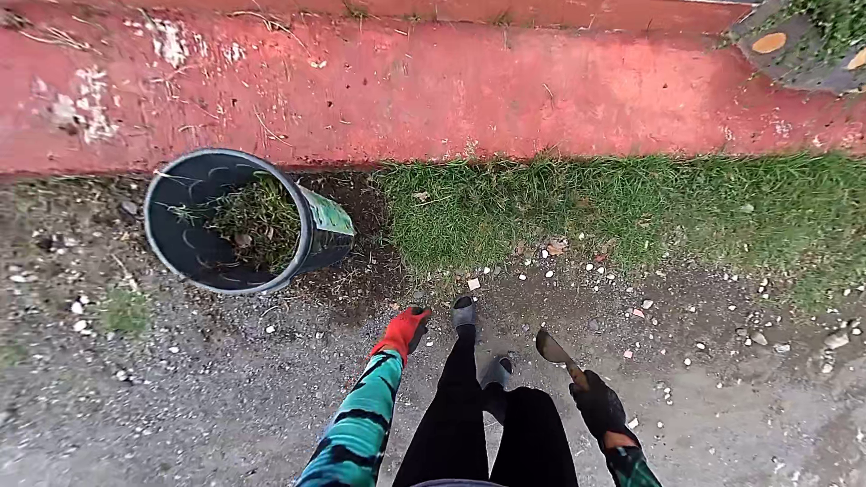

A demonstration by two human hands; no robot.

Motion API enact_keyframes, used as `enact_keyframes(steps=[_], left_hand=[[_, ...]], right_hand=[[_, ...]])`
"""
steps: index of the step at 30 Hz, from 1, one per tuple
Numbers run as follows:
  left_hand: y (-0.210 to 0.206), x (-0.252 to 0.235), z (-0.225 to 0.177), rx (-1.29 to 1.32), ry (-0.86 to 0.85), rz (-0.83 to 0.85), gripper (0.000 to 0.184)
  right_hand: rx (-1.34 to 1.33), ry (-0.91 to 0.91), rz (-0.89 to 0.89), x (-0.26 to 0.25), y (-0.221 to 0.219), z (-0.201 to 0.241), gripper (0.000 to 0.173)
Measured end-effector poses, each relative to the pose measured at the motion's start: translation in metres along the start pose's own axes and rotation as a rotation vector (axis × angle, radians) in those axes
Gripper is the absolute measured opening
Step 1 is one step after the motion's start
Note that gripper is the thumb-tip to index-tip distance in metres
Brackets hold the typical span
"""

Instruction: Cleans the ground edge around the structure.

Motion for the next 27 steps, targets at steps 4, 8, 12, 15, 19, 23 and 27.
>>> enact_keyframes(steps=[4,8,12,15,19,23,27], left_hand=[[0.007,-0.025,-0.002,-0.031,0.013,0.001,0.053],[-0.01,-0.033,0.029,-0.03,0.12,0.005,0.055],[-0.03,-0.031,0.05,0.037,0.223,0.001,0.052],[-0.045,-0.052,0.057,0.036,0.238,-0.003,0.051],[-0.069,-0.091,0.05,-0.089,0.219,0.082,0.055],[-0.095,-0.123,0.03,-0.22,0.141,0.175,0.056],[-0.1,-0.144,0.011,-0.366,0.048,0.274,0.06]], right_hand=[[0.053,0.121,0.039,-0.023,0.0,0.075,0.049],[0.041,0.207,0.109,-0.044,-0.013,0.116,0.053],[0.085,0.245,0.143,-0.071,-0.034,0.141,0.052],[0.049,0.266,0.168,-0.099,-0.056,0.148,0.049],[-0.219,0.191,0.225,-0.132,-0.089,0.132,0.042],[-0.325,0.081,0.197,-0.149,-0.122,0.111,0.039],[-0.399,0.015,0.148,-0.164,-0.163,0.101,0.038]])
Point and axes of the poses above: each hand's wrist, its own x-axis away from the middle knuckle, its own y-axis out of the back of the hand, z = x × y, the point moved 3 cm from there along -x, towards the middle knuckle, and after that the axes turned 12 degrees about -x, right-handed, at the moved point
